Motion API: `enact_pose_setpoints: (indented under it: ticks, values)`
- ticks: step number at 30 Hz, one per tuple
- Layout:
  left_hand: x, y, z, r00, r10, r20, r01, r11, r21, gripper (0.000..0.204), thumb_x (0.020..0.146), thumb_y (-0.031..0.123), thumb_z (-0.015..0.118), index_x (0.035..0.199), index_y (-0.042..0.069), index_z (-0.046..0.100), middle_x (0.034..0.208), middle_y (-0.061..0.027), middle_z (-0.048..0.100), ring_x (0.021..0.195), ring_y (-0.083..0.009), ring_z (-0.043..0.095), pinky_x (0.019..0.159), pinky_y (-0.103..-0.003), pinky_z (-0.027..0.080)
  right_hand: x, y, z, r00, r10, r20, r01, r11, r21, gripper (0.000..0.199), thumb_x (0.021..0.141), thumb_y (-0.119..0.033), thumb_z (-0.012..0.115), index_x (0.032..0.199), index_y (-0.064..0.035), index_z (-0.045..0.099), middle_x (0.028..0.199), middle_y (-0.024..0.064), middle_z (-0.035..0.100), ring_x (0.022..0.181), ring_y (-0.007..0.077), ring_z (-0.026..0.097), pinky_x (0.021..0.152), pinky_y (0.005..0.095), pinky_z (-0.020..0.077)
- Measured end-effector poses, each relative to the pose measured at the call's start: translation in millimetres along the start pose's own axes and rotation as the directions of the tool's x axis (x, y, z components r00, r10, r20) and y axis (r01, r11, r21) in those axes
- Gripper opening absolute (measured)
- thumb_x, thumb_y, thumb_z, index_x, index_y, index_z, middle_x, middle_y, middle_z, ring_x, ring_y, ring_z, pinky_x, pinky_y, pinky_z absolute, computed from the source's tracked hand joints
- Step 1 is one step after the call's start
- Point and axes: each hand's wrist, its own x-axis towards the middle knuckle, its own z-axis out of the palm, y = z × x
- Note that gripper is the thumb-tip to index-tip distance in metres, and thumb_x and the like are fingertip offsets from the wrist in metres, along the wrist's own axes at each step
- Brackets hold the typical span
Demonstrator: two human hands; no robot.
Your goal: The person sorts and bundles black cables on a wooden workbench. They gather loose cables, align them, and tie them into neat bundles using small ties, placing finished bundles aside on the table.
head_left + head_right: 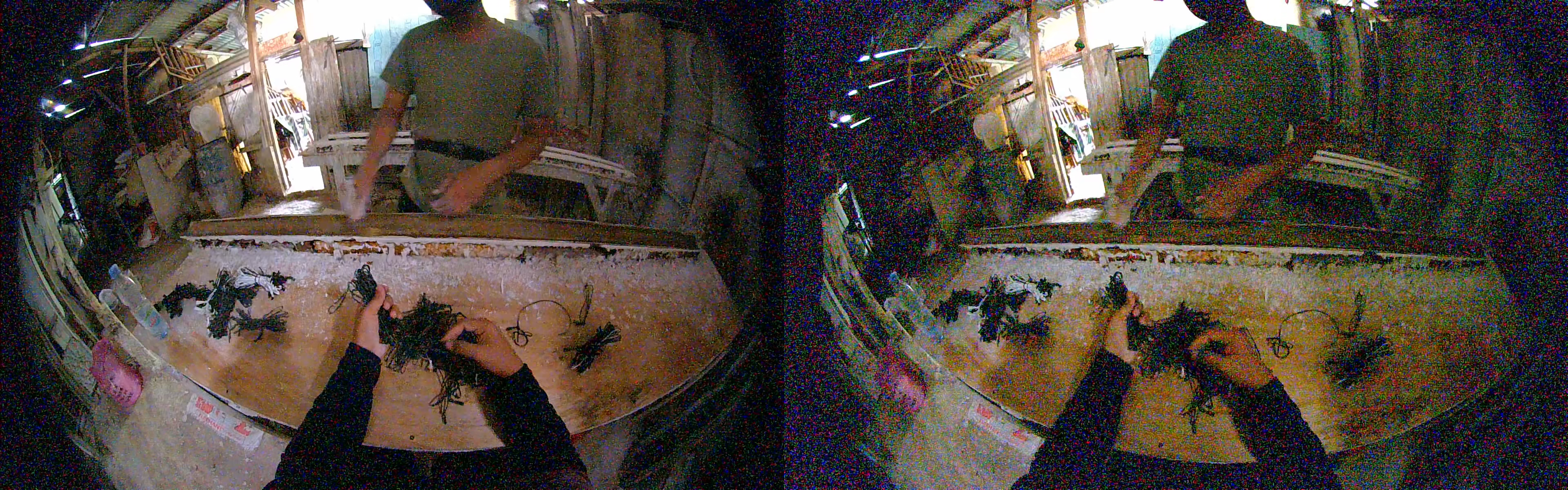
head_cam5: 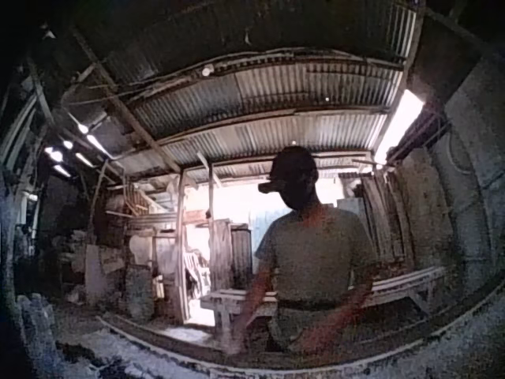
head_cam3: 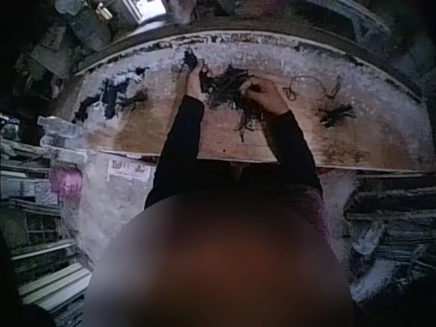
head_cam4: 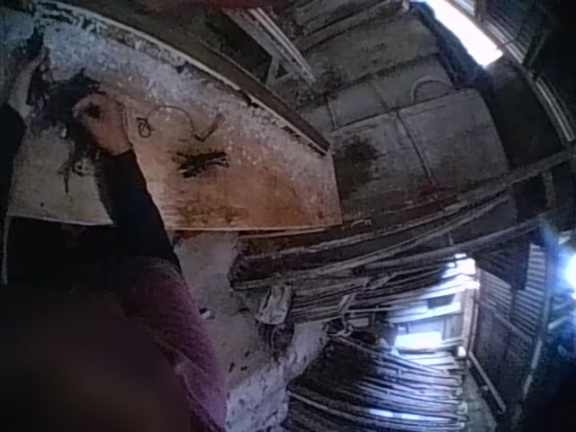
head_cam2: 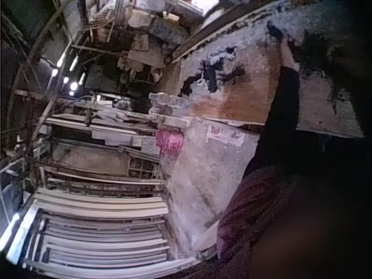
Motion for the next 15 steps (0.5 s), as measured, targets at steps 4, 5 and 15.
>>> enact_pose_setpoints:
  ticks: [4, 5, 15]
  values:
    - [-1.4, -1.1, 1.6, 0.998, -0.056, -0.033, 0.055, 0.998, -0.028, 0.026, 0.084, 0.034, 0.059, 0.092, 0.012, 0.048, 0.063, 0.0034, 0.040, 0.056, -0.0107, 0.044, 0.056, -0.025, 0.039, -1.4, -5.0, -0.7, 0.990, 0.067, -0.126, -0.051, 0.990, 0.130, 0.008, 0.074, -0.008, 0.065, 0.080, -0.0042, 0.062, 0.085, 0.0042, 0.062, 0.083, 0.0159, 0.057, 0.079, 0.0281, 0.0429]
    - [-1.7, -1.5, 2.2, 0.997, -0.067, -0.041, 0.067, 0.998, -0.006, 0.026, 0.084, 0.034, 0.059, 0.092, 0.012, 0.048, 0.063, 0.0036, 0.041, 0.056, -0.0105, 0.044, 0.056, -0.025, 0.039, -1.8, -5.8, -0.3, 0.983, 0.064, -0.170, -0.039, 0.988, 0.147, 0.008, 0.075, -0.009, 0.066, 0.080, -0.0042, 0.062, 0.085, 0.0041, 0.062, 0.084, 0.0159, 0.057, 0.079, 0.0278, 0.0427]
    - [-5.8, -16.1, 9.0, 0.977, -0.209, 0.051, 0.204, 0.975, 0.092, 0.027, 0.087, 0.039, 0.051, 0.097, 0.014, 0.050, 0.062, 0.0044, 0.040, 0.051, -0.0087, 0.041, 0.050, -0.024, 0.039, 1.8, -5.7, 8.0, 0.940, 0.103, -0.326, -0.008, 0.960, 0.280, 0.010, 0.077, -0.011, 0.066, 0.081, -0.0035, 0.060, 0.083, 0.0027, 0.061, 0.081, 0.0127, 0.055, 0.078, 0.0262, 0.0422]
